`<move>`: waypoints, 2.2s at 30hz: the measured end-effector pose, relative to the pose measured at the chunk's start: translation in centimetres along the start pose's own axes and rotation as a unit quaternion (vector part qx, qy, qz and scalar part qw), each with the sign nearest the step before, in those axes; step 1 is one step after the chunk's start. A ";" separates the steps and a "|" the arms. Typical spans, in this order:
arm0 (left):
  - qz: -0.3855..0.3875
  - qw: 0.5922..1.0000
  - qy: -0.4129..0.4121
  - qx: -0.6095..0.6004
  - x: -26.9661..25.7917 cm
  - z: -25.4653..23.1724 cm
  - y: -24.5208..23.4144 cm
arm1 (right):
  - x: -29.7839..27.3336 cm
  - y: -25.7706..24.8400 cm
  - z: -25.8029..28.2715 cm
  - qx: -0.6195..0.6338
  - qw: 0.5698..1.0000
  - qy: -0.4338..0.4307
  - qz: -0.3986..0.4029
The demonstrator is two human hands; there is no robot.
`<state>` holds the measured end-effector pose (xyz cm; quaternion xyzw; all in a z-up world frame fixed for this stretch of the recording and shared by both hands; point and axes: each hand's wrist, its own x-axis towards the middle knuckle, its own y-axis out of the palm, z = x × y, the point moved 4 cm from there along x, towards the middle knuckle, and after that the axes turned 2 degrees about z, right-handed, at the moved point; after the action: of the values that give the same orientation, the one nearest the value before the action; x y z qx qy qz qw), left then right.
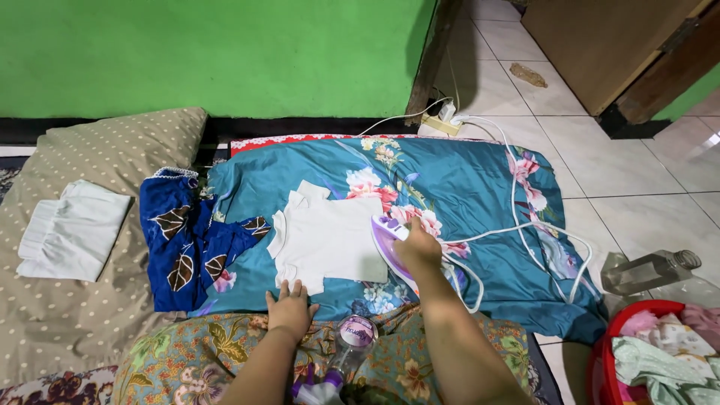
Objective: The person irons a small white garment on a bed using a purple and white iron. They repeatedly smooth the fabric, fold it, and iron both sides before placing it aside.
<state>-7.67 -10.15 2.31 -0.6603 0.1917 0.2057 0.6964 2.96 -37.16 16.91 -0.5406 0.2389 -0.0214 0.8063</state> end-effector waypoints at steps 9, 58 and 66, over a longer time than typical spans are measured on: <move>-0.120 0.992 0.022 0.012 1.6 -0.6 0.3 | -3.9 0.0 4.4 0.057 0.986 -0.139 0.074; -0.156 0.985 0.032 0.072 -0.2 -0.7 -2.4 | -1.8 0.2 -0.3 -0.056 0.966 -0.183 0.177; -0.151 0.983 0.037 0.093 0.4 -0.9 -1.4 | -3.4 0.5 1.5 -0.062 0.958 -0.202 0.196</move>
<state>-6.56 -11.14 3.23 -0.6209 0.1339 0.0543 0.7705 0.47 -34.64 18.18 -0.5255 0.1734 0.2617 0.7908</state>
